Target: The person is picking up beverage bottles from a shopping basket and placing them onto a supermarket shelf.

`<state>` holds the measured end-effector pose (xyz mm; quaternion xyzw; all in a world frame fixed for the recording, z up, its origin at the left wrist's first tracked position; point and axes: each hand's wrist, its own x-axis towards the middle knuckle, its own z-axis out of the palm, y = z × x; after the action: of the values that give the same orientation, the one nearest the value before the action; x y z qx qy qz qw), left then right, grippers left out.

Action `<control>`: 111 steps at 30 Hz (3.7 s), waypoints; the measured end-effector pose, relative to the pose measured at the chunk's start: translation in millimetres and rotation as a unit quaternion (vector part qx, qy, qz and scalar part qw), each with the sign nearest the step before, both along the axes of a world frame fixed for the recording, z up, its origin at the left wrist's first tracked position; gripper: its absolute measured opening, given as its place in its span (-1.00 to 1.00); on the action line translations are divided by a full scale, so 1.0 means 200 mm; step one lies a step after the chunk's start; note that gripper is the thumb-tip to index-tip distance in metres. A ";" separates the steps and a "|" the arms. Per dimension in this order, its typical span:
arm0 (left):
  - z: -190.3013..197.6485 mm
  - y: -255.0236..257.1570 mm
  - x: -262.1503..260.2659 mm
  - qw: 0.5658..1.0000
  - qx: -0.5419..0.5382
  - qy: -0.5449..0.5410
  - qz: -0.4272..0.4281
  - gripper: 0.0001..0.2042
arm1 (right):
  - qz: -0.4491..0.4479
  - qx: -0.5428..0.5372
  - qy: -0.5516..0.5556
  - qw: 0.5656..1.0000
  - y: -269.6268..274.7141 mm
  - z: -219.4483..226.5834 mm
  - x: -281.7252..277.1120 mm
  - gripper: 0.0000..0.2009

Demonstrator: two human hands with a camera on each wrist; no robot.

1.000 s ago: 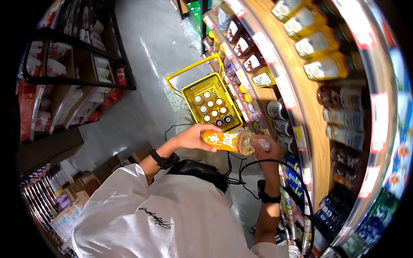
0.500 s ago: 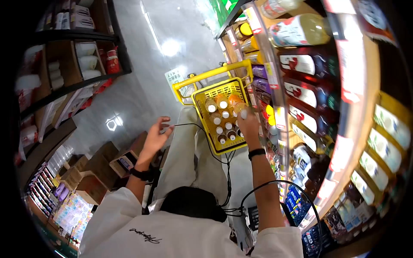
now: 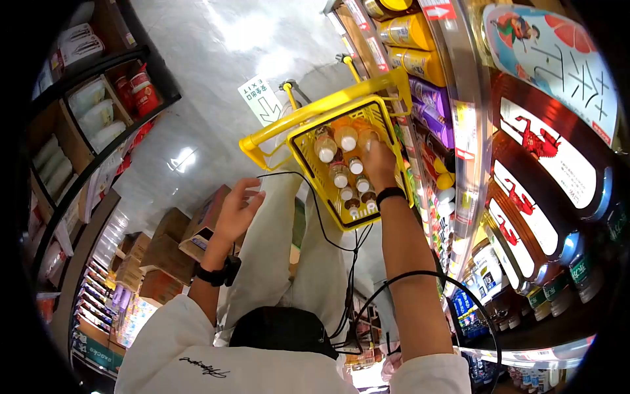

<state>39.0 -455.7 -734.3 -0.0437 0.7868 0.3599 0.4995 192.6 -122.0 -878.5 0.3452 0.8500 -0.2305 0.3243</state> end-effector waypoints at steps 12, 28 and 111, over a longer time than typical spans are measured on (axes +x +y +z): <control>0.04 0.12 -0.10 0.996 0.000 0.016 -0.088 -0.61 | -0.014 -0.012 -0.023 1.000 -0.01 0.06 0.01 -0.46; 0.18 0.04 0.46 0.982 0.019 0.089 -0.163 -0.56 | -0.281 0.015 0.068 0.957 -0.65 0.52 0.77 -0.32; 1.79 1.02 0.23 0.697 0.399 -0.153 -0.575 -0.59 | -0.508 -0.267 0.496 0.652 -0.45 2.66 0.70 -0.53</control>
<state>85.4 -252.3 -376.1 0.5668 0.3538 0.2711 0.6929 333.1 -212.3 -346.9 0.4559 0.4778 -0.7132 -0.2348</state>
